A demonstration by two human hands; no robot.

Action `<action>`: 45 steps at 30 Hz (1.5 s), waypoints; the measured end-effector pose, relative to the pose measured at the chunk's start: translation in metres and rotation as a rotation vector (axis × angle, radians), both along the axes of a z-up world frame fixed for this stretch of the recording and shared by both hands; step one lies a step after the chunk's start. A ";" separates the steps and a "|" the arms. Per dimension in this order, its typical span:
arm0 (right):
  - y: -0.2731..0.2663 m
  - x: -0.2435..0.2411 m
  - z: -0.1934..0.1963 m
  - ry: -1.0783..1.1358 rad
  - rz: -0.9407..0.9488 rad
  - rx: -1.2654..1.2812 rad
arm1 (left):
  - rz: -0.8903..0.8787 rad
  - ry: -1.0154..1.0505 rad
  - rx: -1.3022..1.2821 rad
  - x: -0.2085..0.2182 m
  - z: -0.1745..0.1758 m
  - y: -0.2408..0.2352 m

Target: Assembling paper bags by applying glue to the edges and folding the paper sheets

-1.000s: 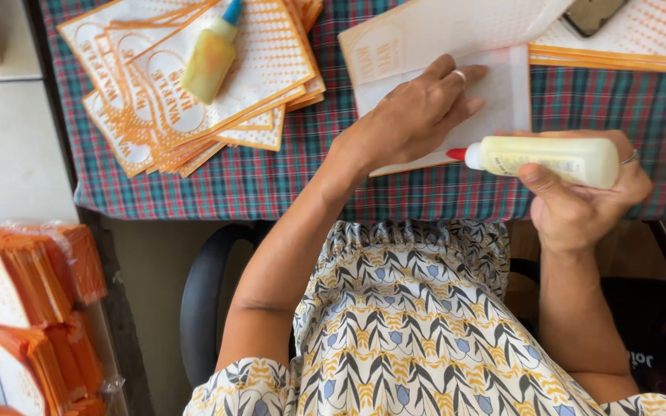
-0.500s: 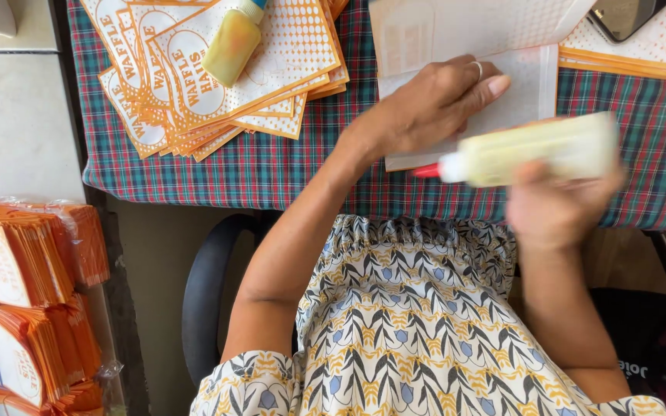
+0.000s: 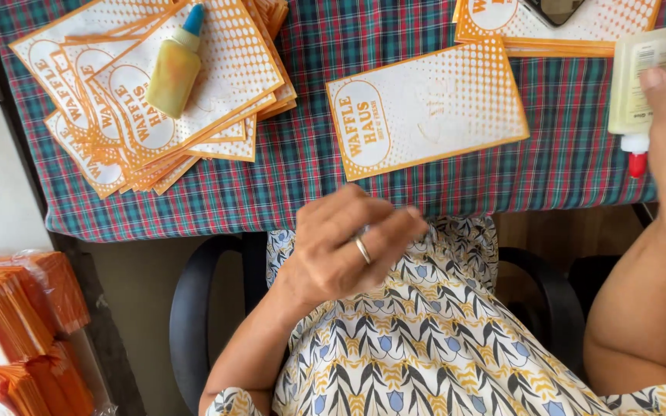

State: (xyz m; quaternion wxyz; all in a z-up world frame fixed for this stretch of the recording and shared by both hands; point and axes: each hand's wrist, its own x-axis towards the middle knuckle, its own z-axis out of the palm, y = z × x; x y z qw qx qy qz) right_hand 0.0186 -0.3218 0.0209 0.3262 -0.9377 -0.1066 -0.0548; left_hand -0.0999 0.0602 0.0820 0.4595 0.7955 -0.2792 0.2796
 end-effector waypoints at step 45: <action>0.100 0.037 0.053 -0.182 0.796 -0.508 | 0.443 0.228 0.326 0.002 -0.044 -0.019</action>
